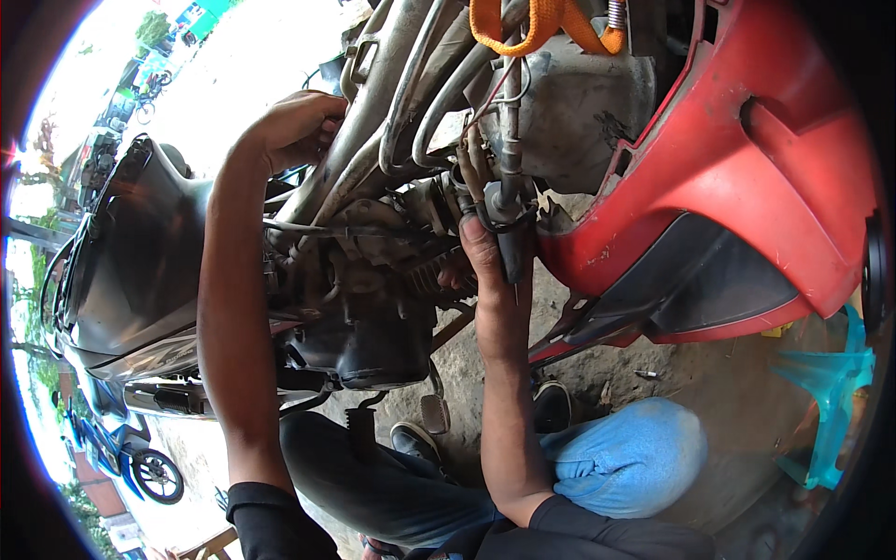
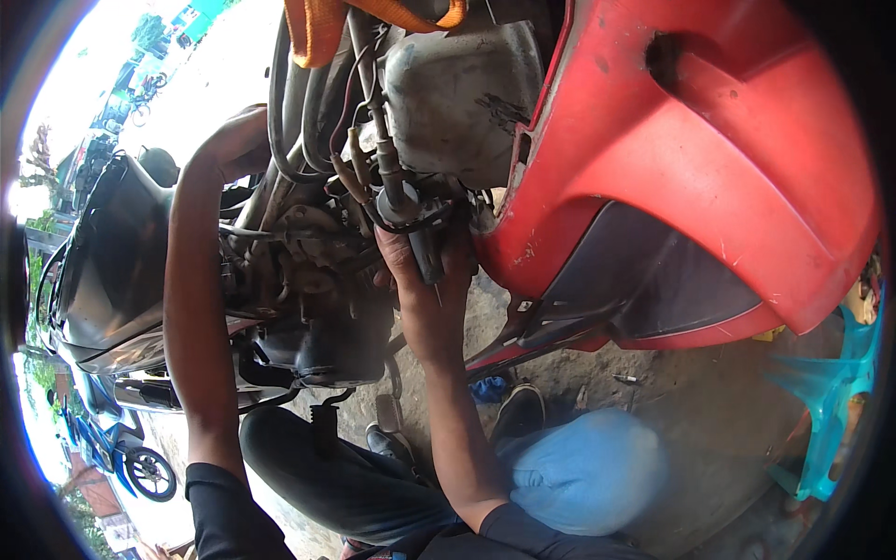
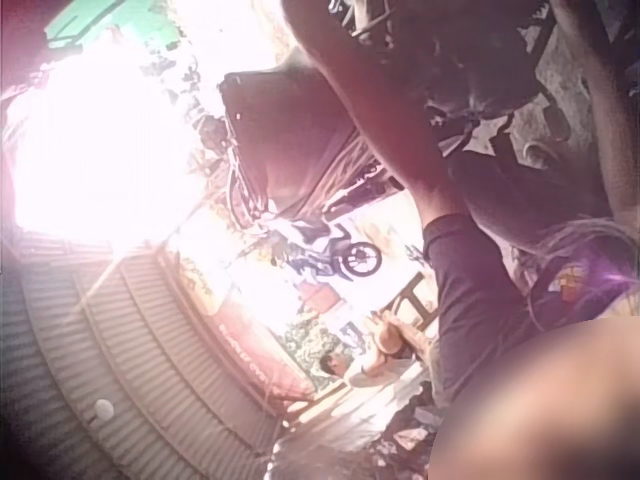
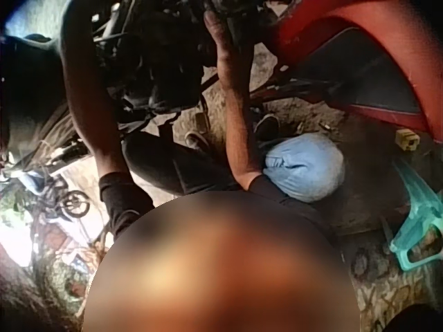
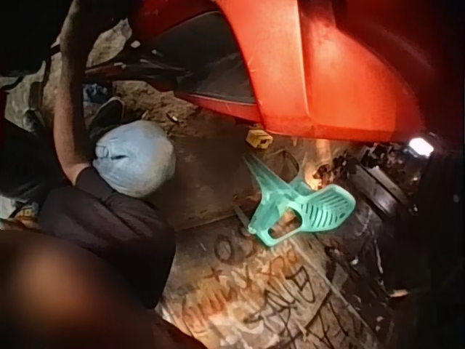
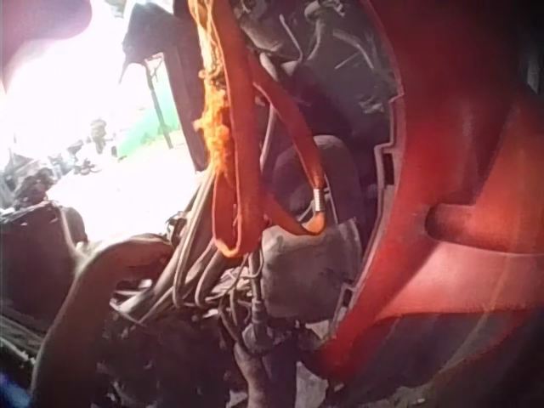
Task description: Adjusting and repairing the carburetor and engine area of a motorcycle.
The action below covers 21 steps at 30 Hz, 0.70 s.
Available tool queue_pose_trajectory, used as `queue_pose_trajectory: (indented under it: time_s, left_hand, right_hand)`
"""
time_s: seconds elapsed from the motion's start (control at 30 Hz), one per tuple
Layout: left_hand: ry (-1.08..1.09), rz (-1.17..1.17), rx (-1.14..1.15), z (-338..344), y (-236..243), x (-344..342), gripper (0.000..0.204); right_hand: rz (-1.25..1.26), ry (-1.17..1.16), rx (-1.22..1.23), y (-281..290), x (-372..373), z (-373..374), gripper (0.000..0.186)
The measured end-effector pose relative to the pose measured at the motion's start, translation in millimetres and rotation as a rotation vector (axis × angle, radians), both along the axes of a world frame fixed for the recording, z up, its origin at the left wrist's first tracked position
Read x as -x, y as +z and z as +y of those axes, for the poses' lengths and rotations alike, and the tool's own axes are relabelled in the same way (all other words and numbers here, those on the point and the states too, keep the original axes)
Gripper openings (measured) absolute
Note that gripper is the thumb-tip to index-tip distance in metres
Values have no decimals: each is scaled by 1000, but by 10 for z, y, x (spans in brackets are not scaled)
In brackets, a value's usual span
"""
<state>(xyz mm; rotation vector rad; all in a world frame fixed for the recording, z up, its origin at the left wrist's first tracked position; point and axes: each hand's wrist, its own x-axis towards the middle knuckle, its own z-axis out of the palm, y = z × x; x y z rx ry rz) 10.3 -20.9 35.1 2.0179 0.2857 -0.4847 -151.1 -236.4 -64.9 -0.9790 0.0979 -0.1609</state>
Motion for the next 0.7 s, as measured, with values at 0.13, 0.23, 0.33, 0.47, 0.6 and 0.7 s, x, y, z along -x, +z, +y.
queue_pose_trajectory:
  time_s: [0.13, 0.23, 0.33, 0.47, 0.6, 0.7]
  left_hand:
    - [23, 3, 216, 104, -287, -115, 18]
    - [-18, 20, 213, 145, -591, -280, 20]
    - [-68, 32, 184, 216, -680, -375, 23]
    - [-67, -15, 205, 186, -477, -215, 26]
    - [-83, -42, 131, 124, -337, -163, 24]
    - [-41, -108, 149, 15, -269, -64, 19]
  right_hand:
    - [23, 14, -13, 6, 6, 22, 48]
    - [20, -4, -20, 32, 8, -8, 48]
    - [17, 20, -26, 24, 4, -8, 45]
    - [-6, 18, -5, 16, -4, -10, 42]
    - [1, 30, -30, -19, -1, -10, 45]
    - [2, 45, -26, 1, 6, -24, 47]
